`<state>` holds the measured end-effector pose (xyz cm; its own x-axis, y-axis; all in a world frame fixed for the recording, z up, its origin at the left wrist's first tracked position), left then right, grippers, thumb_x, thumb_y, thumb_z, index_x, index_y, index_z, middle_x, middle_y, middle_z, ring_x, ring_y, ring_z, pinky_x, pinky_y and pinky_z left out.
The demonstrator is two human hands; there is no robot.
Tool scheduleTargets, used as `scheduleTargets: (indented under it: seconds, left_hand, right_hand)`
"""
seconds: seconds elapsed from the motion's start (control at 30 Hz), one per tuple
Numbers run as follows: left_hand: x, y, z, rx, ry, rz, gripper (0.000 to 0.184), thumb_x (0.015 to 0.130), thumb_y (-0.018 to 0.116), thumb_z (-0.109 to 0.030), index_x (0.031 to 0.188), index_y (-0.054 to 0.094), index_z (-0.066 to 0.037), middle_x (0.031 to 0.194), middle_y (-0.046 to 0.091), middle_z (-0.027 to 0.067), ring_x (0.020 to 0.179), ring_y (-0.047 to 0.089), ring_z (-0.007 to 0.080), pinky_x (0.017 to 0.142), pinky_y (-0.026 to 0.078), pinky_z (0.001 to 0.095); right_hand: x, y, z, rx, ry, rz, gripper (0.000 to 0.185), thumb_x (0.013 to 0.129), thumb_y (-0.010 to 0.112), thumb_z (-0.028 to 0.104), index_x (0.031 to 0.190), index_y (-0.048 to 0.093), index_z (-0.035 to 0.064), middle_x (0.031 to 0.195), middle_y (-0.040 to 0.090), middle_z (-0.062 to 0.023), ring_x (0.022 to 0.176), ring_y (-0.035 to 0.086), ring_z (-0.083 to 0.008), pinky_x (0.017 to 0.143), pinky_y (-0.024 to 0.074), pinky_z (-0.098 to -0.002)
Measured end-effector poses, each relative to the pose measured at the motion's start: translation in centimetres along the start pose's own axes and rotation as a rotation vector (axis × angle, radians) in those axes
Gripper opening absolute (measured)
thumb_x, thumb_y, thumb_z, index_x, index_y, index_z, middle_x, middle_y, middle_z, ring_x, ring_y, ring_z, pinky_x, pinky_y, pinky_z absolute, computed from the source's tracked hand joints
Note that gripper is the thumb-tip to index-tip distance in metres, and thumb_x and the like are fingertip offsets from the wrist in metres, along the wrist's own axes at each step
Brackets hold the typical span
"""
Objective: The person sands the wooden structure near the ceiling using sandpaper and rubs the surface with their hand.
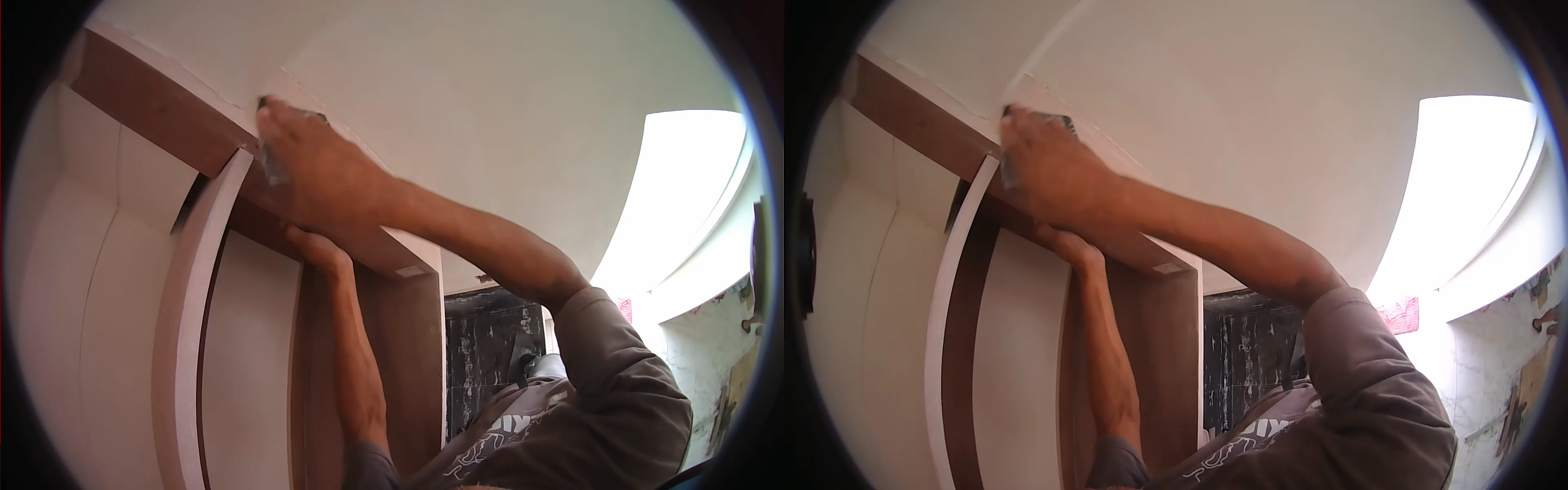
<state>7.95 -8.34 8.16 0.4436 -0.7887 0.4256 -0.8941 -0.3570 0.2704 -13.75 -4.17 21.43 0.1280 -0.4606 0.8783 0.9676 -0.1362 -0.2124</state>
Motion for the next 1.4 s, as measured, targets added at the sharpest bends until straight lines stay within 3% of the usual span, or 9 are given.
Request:
scheduleTargets:
  seconds: [0.07,0.27,0.63,0.73,0.93,1.07,1.17,1.23,1.4]
  left_hand:
    - [-3.8,3.9,-2.9,0.076,0.225,-0.121,0.055,0.106,0.029,-0.039,0.137,0.049,0.002,0.137,0.053,0.0158,0.126,0.051,0.0259,0.109,0.039,0.0404]
    - [-3.3,3.3,-2.3,0.117,0.202,-0.059,0.063,0.106,0.026,-0.046,0.149,0.039,-0.001,0.152,0.042,0.0166,0.139,0.042,0.0282,0.117,0.035,0.0407]
    - [-3.2,3.4,-2.3,0.073,0.176,-0.158,0.058,0.106,0.027,-0.04,0.144,0.044,0.0,0.144,0.047,0.018,0.132,0.046,0.0271,0.113,0.037,0.0406]
    - [-3.1,3.8,-2.7,0.081,0.208,-0.143,0.058,0.106,0.027,-0.04,0.144,0.044,0.0,0.144,0.048,0.0175,0.132,0.046,0.0268,0.113,0.037,0.0404]
    - [-3.4,3.7,-2.5,0.122,0.154,-0.144,0.061,0.106,0.026,-0.045,0.147,0.042,-0.004,0.148,0.045,0.0154,0.137,0.043,0.0263,0.115,0.035,0.0403]
    - [-5.6,3.4,-2.4,0.159,0.155,-0.185,0.055,0.105,0.031,-0.037,0.142,0.045,0.001,0.14,0.05,0.0158,0.129,0.048,0.0258,0.11,0.039,0.0401]
    - [-9.4,2.5,-6.4,0.7,0.63,-0.216,0.046,0.103,0.041,-0.027,0.138,0.047,0.003,0.135,0.052,0.0162,0.126,0.051,0.0275,0.104,0.043,0.0443]
    - [-12.3,5.5,-10.3,0.666,1.057,0.038,0.038,0.098,0.05,-0.019,0.129,0.052,0.004,0.127,0.055,0.0164,0.122,0.054,0.0311,0.098,0.046,0.0483]
    - [-15.0,17.7,-14.8,1.628,1.254,0.435,0.039,0.096,0.059,-0.024,0.122,0.062,0.004,0.128,0.059,0.0186,0.127,0.052,0.0373,0.106,0.042,0.0504]
  right_hand:
    - [-0.1,0.3,-0.3,0.038,0.074,0.04,0.086,0.086,0.072,0.029,0.152,0.029,-0.0072,0.159,0.028,-0.0296,0.146,0.034,-0.0424,0.119,0.0356,-0.0462]
    - [1.1,-0.1,-1.1,-0.053,-0.002,0.038,0.074,0.085,0.065,0.022,0.147,0.038,-0.0093,0.154,0.037,-0.0291,0.134,0.048,-0.0428,0.111,0.0432,-0.0453]
    - [5.3,-0.5,-2.6,-0.061,0.158,0.196,0.047,0.077,0.059,0.009,0.118,0.058,-0.0133,0.119,0.063,-0.0302,0.102,0.066,-0.044,0.09,0.0528,-0.0474]
    - [0.9,0.8,-3.7,-0.147,0.021,-0.193,0.044,0.076,0.062,0.01,0.113,0.059,-0.014,0.111,0.065,-0.0303,0.096,0.066,-0.0444,0.085,0.0533,-0.0487]
    - [5.5,-1.3,-0.7,-0.018,0.201,0.221,0.048,0.083,0.061,0.008,0.127,0.052,-0.0086,0.134,0.057,-0.0294,0.111,0.061,-0.0466,0.097,0.05,-0.0478]
    - [0.0,0.9,-4.3,0.057,0.08,-0.032,0.052,0.088,0.055,0.006,0.138,0.046,-0.0052,0.15,0.045,-0.0263,0.119,0.057,-0.0468,0.102,0.0477,-0.0476]
    - [-6.4,0.9,-8.1,0.079,0.227,0.139,0.057,0.093,0.051,0.006,0.148,0.04,-0.0034,0.152,0.044,-0.0243,0.132,0.051,-0.0425,0.11,0.0431,-0.0442]
    - [-8.6,-0.5,-9.4,0.197,0.323,0.221,0.055,0.096,0.049,0.007,0.15,0.041,-0.0013,0.151,0.047,-0.0233,0.137,0.048,-0.0391,0.113,0.04,-0.0422]
    - [-13.4,-3.3,-9.3,0.399,0.465,0.183,0.051,0.099,0.044,0.01,0.148,0.044,-0.0013,0.147,0.051,-0.0225,0.136,0.049,-0.0385,0.114,0.0395,-0.0425]
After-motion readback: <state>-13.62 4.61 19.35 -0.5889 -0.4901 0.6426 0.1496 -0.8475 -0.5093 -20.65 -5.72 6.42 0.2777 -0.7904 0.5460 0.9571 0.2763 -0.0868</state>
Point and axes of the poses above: each hand's wrist, its own x-axis towards the middle knuckle, its own y-axis out of the palm, z = x × y, the point moved 4 cm from there along x, towards the middle knuckle
